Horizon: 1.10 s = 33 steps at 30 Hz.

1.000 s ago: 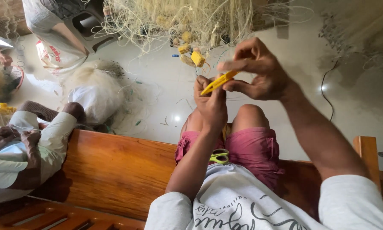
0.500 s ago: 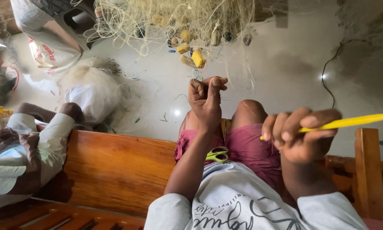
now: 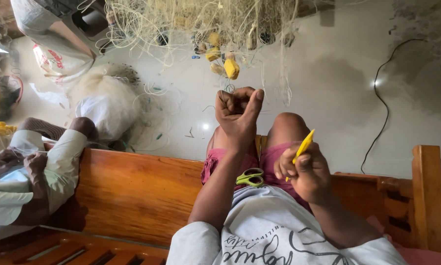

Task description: Attaching yellow foam floats to a fishing net using a yellow plastic shuttle

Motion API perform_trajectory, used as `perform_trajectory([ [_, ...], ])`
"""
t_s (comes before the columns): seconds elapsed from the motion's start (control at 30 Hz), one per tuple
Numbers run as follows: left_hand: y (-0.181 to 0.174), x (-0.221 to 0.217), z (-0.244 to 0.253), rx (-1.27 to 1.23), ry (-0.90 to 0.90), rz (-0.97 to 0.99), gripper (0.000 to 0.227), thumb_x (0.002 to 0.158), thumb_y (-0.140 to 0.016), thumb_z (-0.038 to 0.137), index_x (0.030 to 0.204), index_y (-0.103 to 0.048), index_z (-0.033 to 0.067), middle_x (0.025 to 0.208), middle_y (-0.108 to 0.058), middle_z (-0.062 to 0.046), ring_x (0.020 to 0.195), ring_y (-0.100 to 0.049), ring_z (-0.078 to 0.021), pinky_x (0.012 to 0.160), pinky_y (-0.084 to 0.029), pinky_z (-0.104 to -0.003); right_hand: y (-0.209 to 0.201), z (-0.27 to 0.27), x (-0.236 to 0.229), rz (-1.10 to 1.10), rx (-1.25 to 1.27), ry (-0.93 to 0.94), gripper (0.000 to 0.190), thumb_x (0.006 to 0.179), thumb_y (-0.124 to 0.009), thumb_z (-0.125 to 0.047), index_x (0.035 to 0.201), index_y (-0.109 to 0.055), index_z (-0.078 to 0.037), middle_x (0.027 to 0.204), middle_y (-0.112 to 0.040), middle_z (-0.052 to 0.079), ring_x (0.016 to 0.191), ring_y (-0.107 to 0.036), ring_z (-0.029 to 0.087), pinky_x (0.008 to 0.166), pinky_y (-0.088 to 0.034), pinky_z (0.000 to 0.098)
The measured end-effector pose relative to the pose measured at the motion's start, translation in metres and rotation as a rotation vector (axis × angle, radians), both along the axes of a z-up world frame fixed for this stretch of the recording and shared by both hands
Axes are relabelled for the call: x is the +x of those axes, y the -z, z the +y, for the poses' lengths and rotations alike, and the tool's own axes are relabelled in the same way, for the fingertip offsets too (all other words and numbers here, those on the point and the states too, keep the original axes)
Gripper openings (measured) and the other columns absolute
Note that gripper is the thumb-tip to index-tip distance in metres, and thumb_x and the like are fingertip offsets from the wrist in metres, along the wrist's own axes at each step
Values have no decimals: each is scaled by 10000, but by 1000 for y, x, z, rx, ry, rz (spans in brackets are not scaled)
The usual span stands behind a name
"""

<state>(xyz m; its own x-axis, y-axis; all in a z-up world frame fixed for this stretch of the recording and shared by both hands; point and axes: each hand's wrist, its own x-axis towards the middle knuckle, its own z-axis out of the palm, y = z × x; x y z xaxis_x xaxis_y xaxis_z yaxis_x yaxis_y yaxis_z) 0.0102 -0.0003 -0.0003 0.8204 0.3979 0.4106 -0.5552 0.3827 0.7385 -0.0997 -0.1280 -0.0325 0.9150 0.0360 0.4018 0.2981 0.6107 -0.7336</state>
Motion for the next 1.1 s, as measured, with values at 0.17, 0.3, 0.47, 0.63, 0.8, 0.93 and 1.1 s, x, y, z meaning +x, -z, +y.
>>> perform_trajectory([
  [0.17,9,6,-2,133,-91,-25,516,857,-786,42,798,-289,169,652,-579,-98,579,-499,-26,517,-319,-121,-6,-13,16,-27,27,22,263,1051,-461,-302,1061,-513,-45,544,-300,24,378,-331,106,390,-422,242],
  [0.3,-5,-1,9,114,-30,-54,463,901,-751,33,802,-320,169,785,-677,-130,674,-599,-106,533,-372,-180,-34,-19,28,-198,-357,219,239,1039,-437,-242,1067,-481,-8,561,-398,24,392,-412,92,436,-474,254],
  [0.47,20,5,33,214,124,-243,420,919,-761,206,832,-358,132,1032,-684,-234,935,-711,-325,724,-551,-359,-46,-28,36,-254,-589,419,277,1052,-447,-231,1150,-444,28,624,-521,60,490,-500,92,509,-450,219],
  [0.63,23,9,48,379,191,-349,648,750,-817,563,856,-337,141,1177,-620,-239,843,-660,-261,715,-528,-305,-50,-19,21,-113,-819,431,230,1014,-535,-131,1171,-556,36,661,-568,104,633,-546,192,657,-502,368],
  [0.8,11,2,49,469,186,-361,604,795,-717,622,853,-414,103,1204,-588,-251,997,-643,-314,737,-530,-328,-83,23,39,-401,-1114,457,198,956,-613,-90,1132,-685,-33,824,-662,103,774,-670,316,757,-549,419],
  [0.93,5,-2,46,503,106,-279,378,1045,-469,339,856,-568,27,1117,-630,-251,1002,-659,-372,859,-515,-417,-70,40,45,-395,-1075,439,231,944,-629,-46,1166,-671,-1,932,-725,151,820,-717,313,744,-560,382],
  [1.1,12,-2,45,87,152,-97,351,1064,-391,349,885,-543,88,1094,-665,-198,643,-617,-156,806,-556,-396,-61,24,42,-538,-988,615,325,895,-705,-158,1189,-632,-42,1042,-667,87,947,-633,255,827,-432,368],
])
